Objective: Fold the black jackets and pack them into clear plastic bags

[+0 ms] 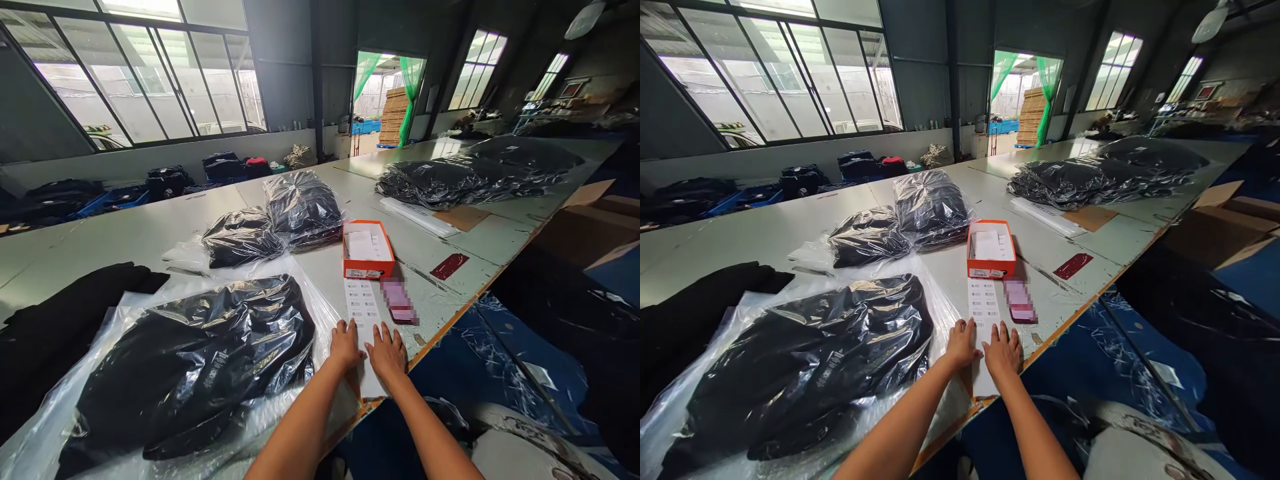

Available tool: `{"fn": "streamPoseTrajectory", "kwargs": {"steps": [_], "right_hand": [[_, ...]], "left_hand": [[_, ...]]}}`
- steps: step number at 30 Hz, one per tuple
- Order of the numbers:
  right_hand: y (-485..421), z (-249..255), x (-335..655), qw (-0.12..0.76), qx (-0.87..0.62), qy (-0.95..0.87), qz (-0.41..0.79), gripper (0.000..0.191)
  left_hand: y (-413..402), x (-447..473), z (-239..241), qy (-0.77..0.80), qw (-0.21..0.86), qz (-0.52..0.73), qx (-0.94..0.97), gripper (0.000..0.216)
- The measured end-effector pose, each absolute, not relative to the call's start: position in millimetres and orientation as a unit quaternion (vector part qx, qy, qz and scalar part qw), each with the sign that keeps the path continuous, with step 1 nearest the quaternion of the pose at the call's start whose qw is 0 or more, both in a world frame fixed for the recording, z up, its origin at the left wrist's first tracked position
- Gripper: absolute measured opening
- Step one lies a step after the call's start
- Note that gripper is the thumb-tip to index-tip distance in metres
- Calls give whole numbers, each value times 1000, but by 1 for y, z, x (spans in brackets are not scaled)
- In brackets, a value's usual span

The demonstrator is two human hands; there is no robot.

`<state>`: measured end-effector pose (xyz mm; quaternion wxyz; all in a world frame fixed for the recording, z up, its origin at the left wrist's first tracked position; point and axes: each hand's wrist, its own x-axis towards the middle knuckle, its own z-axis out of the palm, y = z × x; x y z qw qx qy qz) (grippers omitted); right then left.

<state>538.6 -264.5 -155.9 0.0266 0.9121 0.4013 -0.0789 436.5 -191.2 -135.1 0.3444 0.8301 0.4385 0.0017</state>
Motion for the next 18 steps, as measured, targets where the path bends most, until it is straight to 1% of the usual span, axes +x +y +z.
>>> {"fn": "streamPoseTrajectory", "kwargs": {"steps": [8,11,13,15,18], "right_hand": [[-259,-141,544,17,907,401,-129,56],[-259,-136,543,12,907,399,-136,58],[-261,-135,544,-10,908,398,-132,62],[-262,-135,546,-41,911,391,-127,67],[-258,-135,553,-85,918,367,-125,68]], "left_hand": [[-200,434,-137,445,349,39,824,104],[-201,433,-138,449,350,43,821,107],[-199,433,-139,447,351,47,822,108],[-195,435,-140,457,370,65,806,97],[-183,445,-140,525,458,107,709,64]]}}
